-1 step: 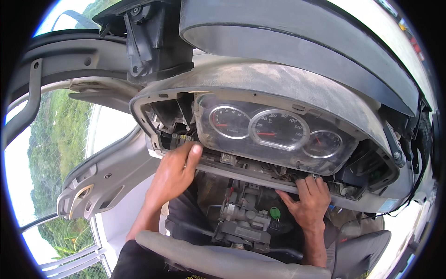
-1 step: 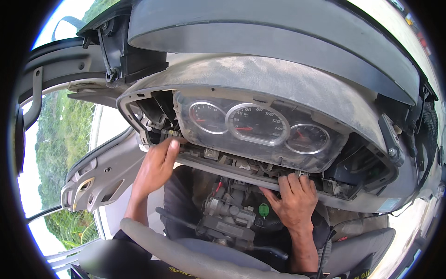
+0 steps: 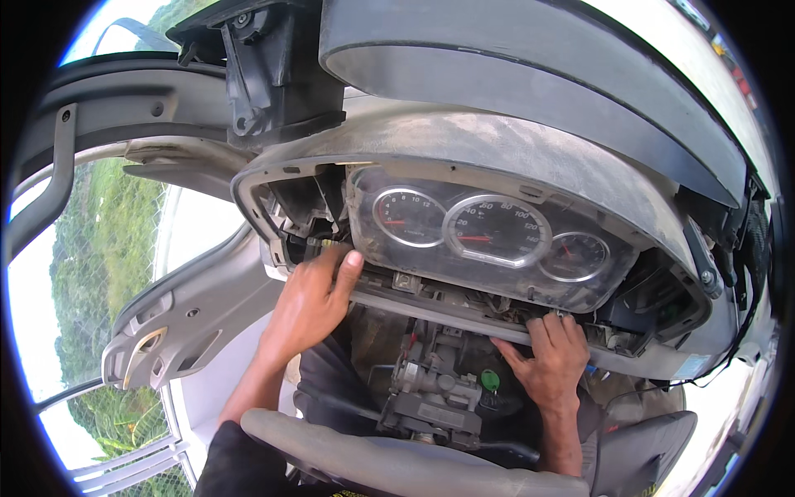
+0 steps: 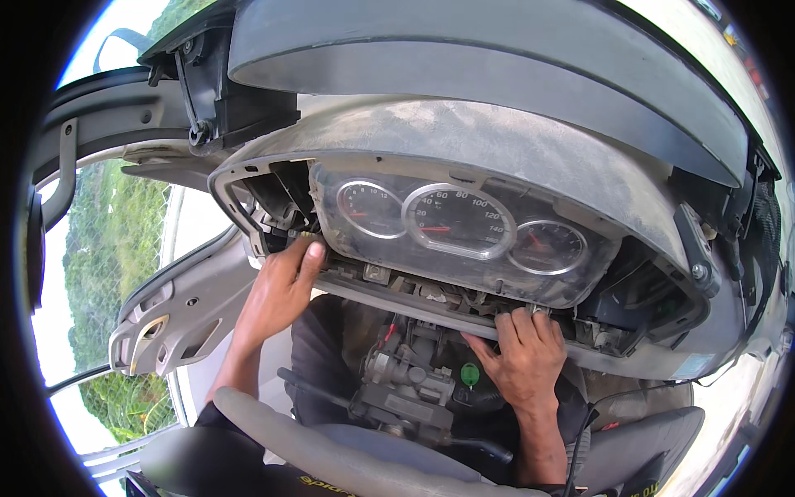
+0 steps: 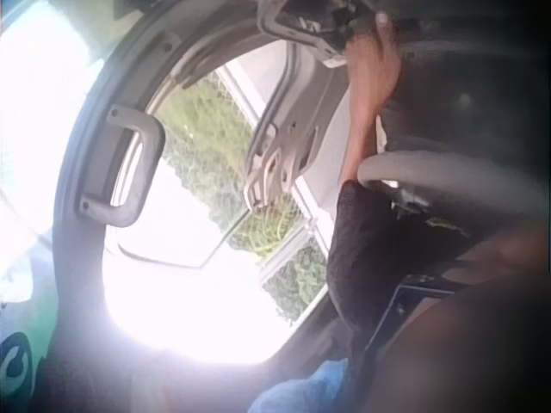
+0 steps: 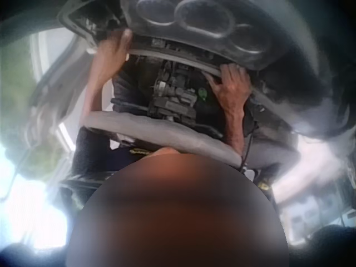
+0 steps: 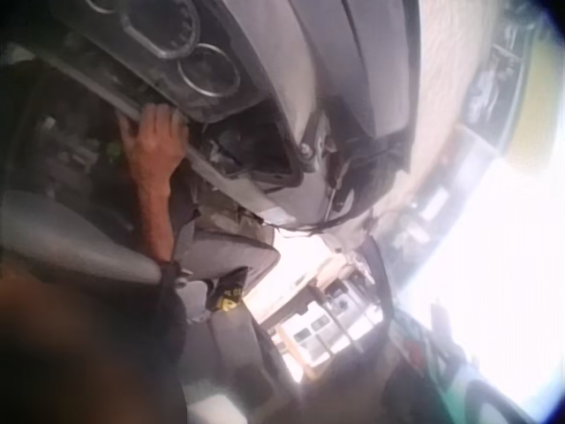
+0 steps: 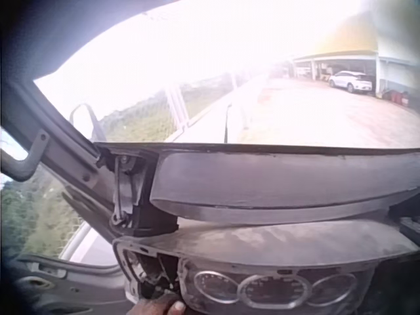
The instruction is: The person uses a screwdriver to remove screws from the dashboard instrument cluster cover, then reattaches the cover and tightens the screws. The person handles the dashboard cover and screwdriver throughout the sequence.
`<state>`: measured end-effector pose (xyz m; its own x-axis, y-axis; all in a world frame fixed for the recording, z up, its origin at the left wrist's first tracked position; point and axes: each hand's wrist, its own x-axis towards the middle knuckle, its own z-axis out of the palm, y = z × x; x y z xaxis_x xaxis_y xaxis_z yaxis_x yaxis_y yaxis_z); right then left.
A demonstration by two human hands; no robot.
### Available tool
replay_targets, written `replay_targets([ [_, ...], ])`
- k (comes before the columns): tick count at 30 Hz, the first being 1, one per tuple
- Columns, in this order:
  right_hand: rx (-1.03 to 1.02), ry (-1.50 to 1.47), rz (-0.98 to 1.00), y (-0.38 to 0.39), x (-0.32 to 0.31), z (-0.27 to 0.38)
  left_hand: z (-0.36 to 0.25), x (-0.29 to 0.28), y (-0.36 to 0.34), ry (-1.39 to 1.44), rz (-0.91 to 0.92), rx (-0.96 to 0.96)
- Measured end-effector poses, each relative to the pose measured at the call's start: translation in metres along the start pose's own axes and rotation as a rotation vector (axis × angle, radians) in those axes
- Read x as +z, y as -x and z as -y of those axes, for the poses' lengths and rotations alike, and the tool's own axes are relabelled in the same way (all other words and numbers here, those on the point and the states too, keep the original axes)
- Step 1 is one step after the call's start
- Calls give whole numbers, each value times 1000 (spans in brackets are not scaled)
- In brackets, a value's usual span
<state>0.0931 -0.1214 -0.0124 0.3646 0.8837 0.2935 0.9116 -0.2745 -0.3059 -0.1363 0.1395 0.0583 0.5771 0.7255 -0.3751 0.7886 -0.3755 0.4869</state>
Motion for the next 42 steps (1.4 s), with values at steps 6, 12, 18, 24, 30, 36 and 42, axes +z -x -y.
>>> replay_targets([
  [6,-8,12,13,-4,1,-2,8,-5,-45,-13,159,-42],
  [12,-21,34,24,-5,-3,-2,12,15,-62,545,253,-149],
  [18,-15,64,45,-4,-3,1,17,33,-50,95,-132,-178],
  [24,-21,60,-12,-2,-1,-1,30,52,-50,-51,-323,-55],
  [30,37,-84,-97,7,-5,-9,14,46,-52,-197,-298,-8],
  [36,453,-108,-513,1,-28,-47,14,44,-48,-25,-234,-47],
  [42,669,-54,-295,-19,-35,-38,35,24,-59,-41,-88,11],
])
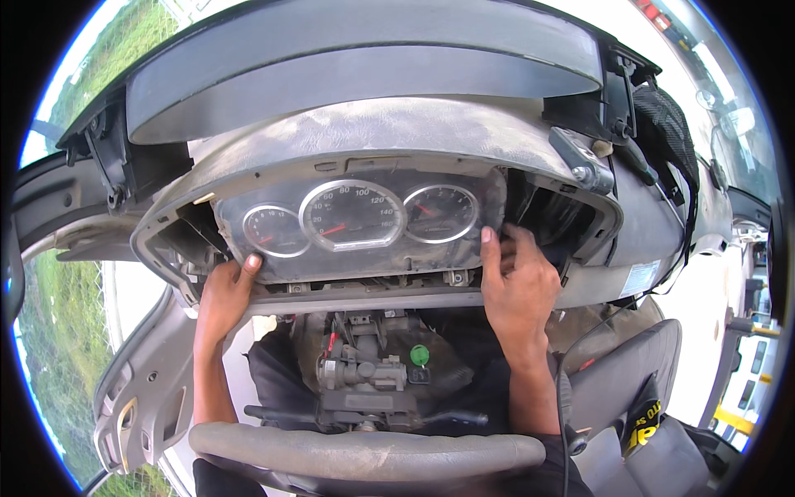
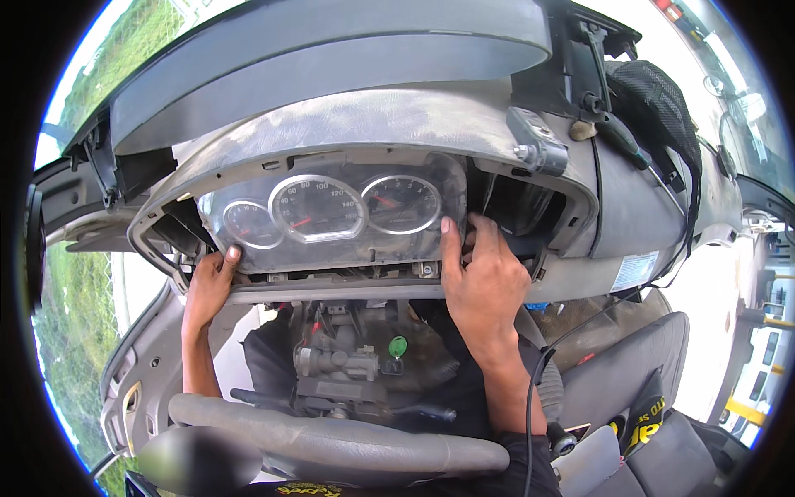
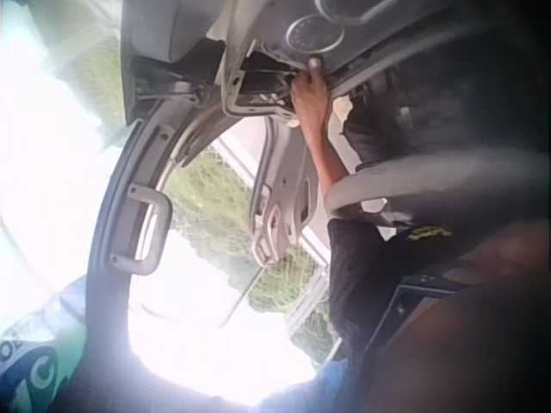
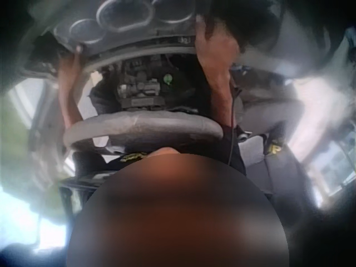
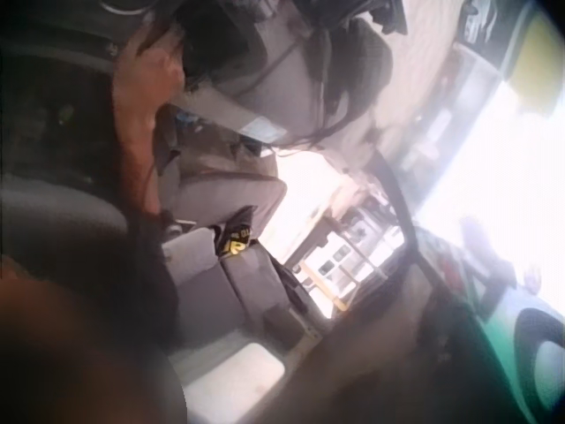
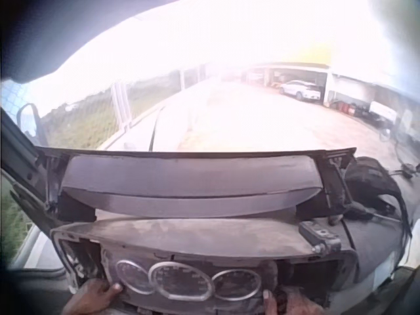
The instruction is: The person uses a screwdriver to remove screws from the dashboard instrument cluster cover, then reattaches the cover and tightens the screws. The person handles the dashboard cover and screwdriver throughout the sequence.
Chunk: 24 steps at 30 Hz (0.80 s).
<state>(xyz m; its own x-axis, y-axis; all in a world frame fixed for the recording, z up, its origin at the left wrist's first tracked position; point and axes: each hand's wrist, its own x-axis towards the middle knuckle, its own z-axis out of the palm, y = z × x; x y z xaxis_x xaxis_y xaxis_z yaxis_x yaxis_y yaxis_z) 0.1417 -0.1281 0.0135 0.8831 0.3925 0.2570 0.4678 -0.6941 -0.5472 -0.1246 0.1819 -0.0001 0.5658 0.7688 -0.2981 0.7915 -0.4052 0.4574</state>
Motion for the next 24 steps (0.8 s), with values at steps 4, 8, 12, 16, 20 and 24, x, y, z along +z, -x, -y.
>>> replay_targets([
  [4,-75,57,-74,-21,-2,11,-6,-5,-2,-17,-79,44],
  [8,-83,144,-117,-30,5,26,8,15,-8,408,-370,-54],
  [12,-161,118,-136,-26,11,6,-16,1,-1,227,-92,-122],
  [16,-159,91,-112,-22,9,3,-3,10,-8,310,-92,-97],
  [20,-72,112,12,-4,10,-7,-1,8,-14,429,-63,-43],
  [24,53,46,209,-3,7,-19,-7,6,-16,424,-31,-96],
])
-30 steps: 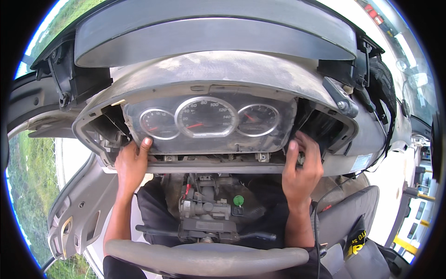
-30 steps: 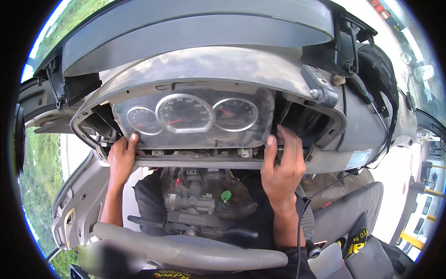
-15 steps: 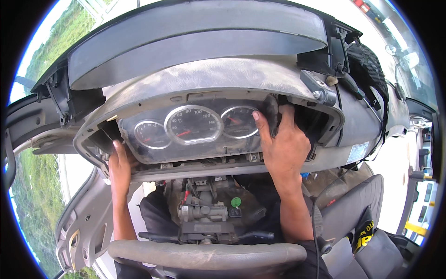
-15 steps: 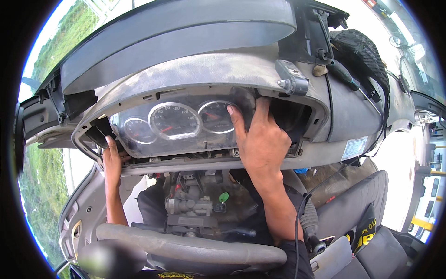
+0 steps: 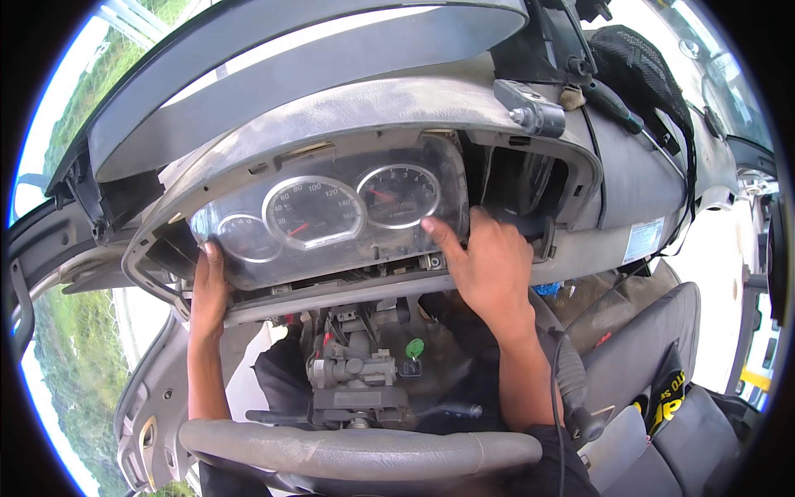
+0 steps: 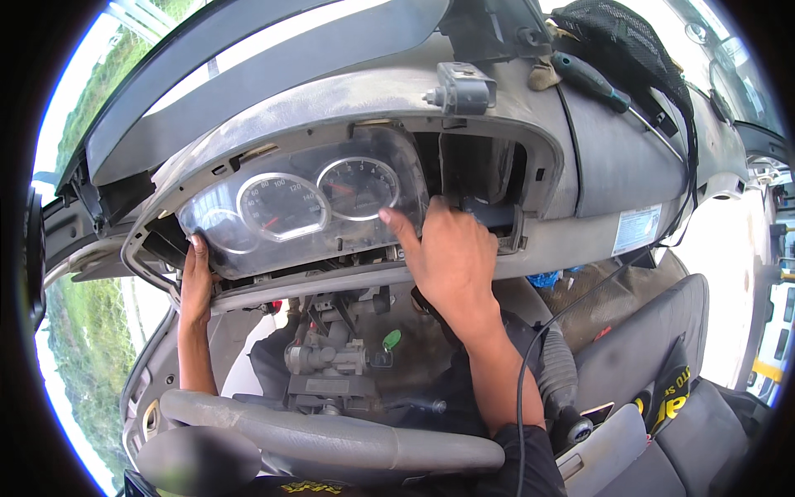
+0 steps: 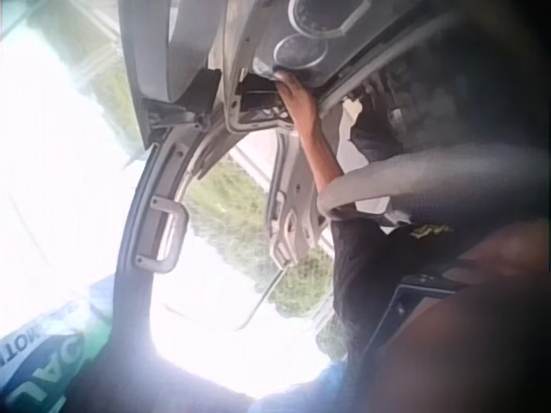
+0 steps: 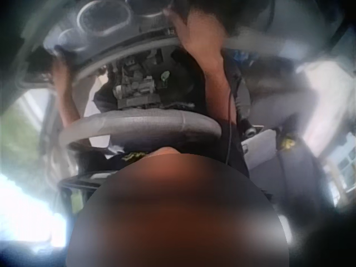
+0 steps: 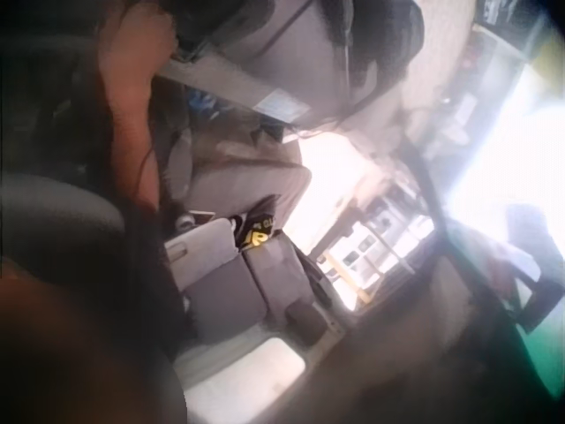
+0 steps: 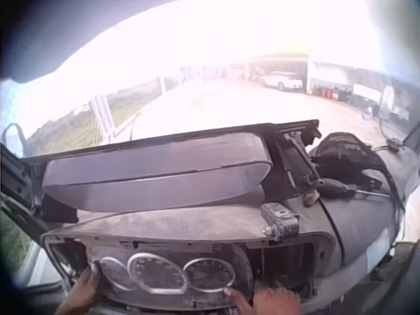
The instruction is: The person uses a screwdriver to remove screws from the dashboard instrument cluster cover, then reattaches the cover and tightens the screws. The person handles the dashboard cover and screwdriver throughout the sequence.
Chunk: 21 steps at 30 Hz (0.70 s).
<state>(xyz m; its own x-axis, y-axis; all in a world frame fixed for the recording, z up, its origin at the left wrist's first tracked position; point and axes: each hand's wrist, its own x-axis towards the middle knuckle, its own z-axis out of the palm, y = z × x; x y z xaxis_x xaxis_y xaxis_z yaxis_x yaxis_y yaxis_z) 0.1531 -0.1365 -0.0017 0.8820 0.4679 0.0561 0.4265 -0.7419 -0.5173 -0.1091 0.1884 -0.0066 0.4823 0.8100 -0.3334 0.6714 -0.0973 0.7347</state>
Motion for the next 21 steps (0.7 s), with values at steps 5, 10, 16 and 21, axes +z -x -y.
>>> replay_targets([
  [5,159,-54,-7,-6,0,12,-5,8,0,70,-80,-19],
  [10,230,-64,-70,-8,1,19,-15,16,2,94,-74,39],
  [16,222,-77,-109,-7,6,16,-12,15,5,92,-107,33],
  [21,82,6,69,-19,-19,15,-15,6,8,95,-26,8],
])
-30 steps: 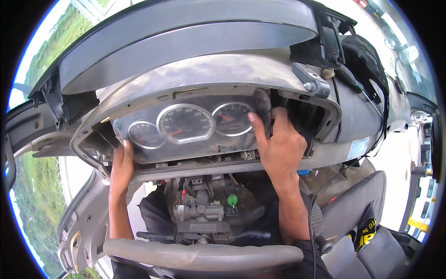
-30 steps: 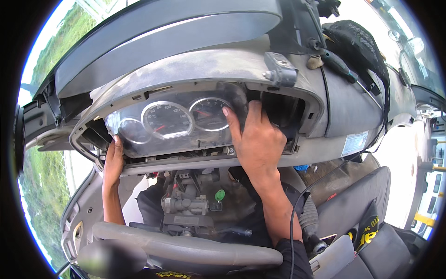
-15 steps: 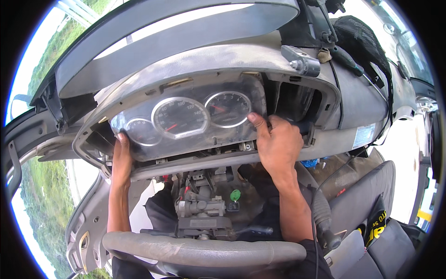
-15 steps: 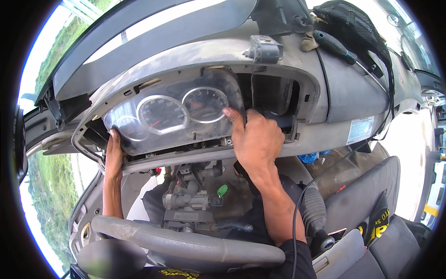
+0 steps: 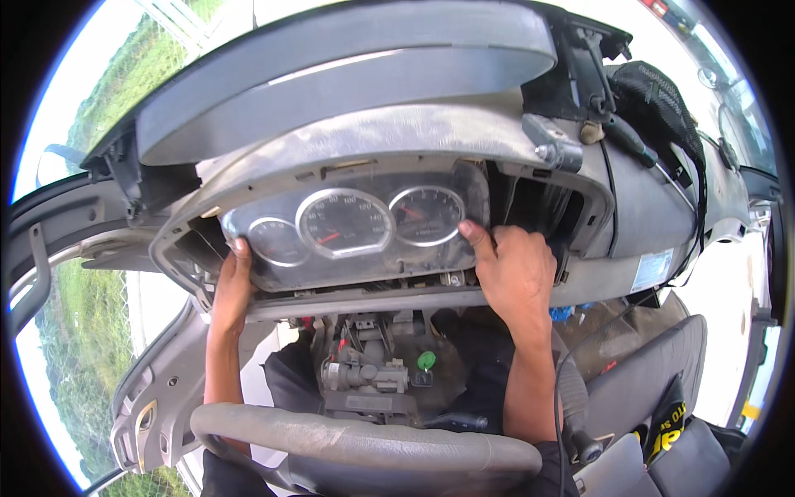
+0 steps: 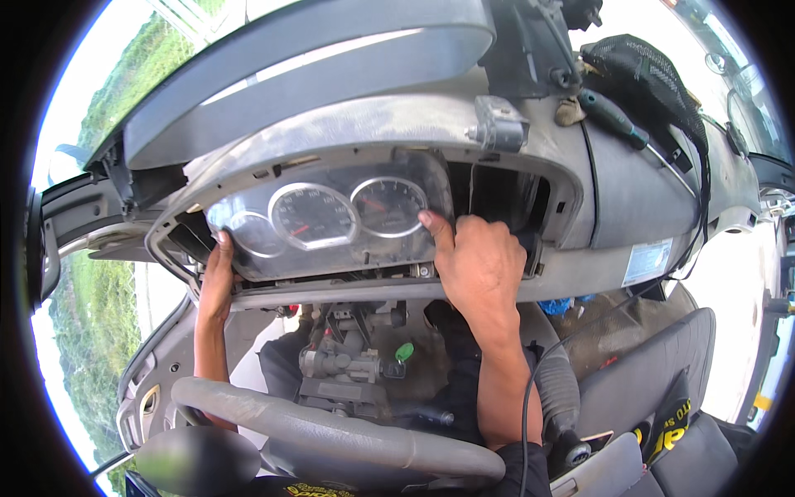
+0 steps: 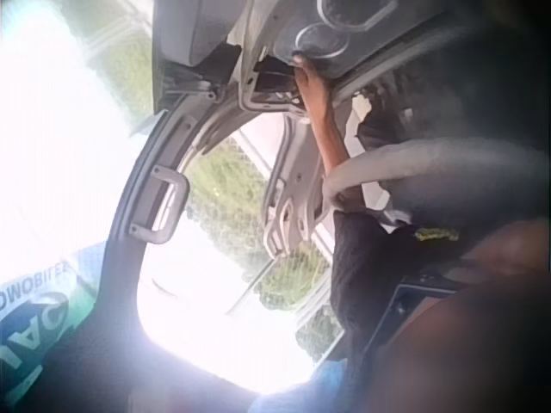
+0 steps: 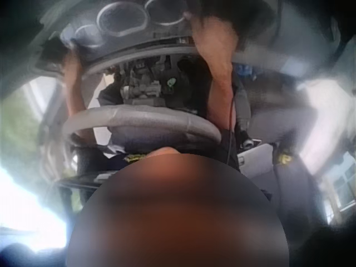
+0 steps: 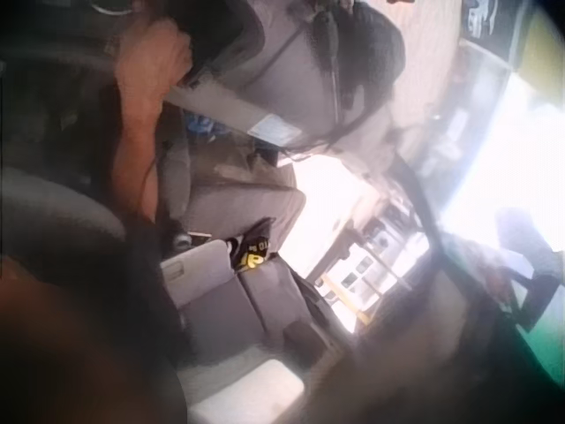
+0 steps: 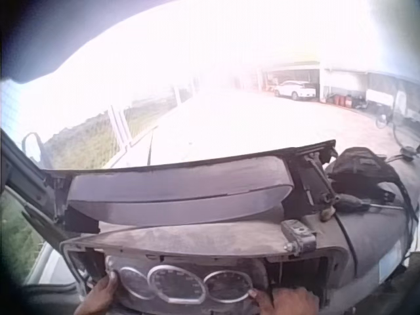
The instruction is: The person uses a screwdriver to remove screws from the dashboard instrument cluster cover, then reattaches the cover and tightens the screws. The person handles the dashboard cover and screwdriver throughout the sequence.
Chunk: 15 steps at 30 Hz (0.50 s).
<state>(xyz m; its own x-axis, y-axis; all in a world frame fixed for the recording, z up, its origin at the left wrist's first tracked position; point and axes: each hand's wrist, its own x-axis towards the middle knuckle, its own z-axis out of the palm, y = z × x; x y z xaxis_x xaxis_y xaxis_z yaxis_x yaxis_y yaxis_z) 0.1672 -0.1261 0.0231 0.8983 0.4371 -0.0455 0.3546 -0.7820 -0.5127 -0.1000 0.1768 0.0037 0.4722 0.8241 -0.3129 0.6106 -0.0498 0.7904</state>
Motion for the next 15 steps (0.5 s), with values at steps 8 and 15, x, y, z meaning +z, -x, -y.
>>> replay_targets([
  [8,-43,72,-64,7,-6,2,20,-1,-6,-115,-103,206],
  [15,-439,-393,-721,0,1,21,0,21,14,-434,-505,422],
])
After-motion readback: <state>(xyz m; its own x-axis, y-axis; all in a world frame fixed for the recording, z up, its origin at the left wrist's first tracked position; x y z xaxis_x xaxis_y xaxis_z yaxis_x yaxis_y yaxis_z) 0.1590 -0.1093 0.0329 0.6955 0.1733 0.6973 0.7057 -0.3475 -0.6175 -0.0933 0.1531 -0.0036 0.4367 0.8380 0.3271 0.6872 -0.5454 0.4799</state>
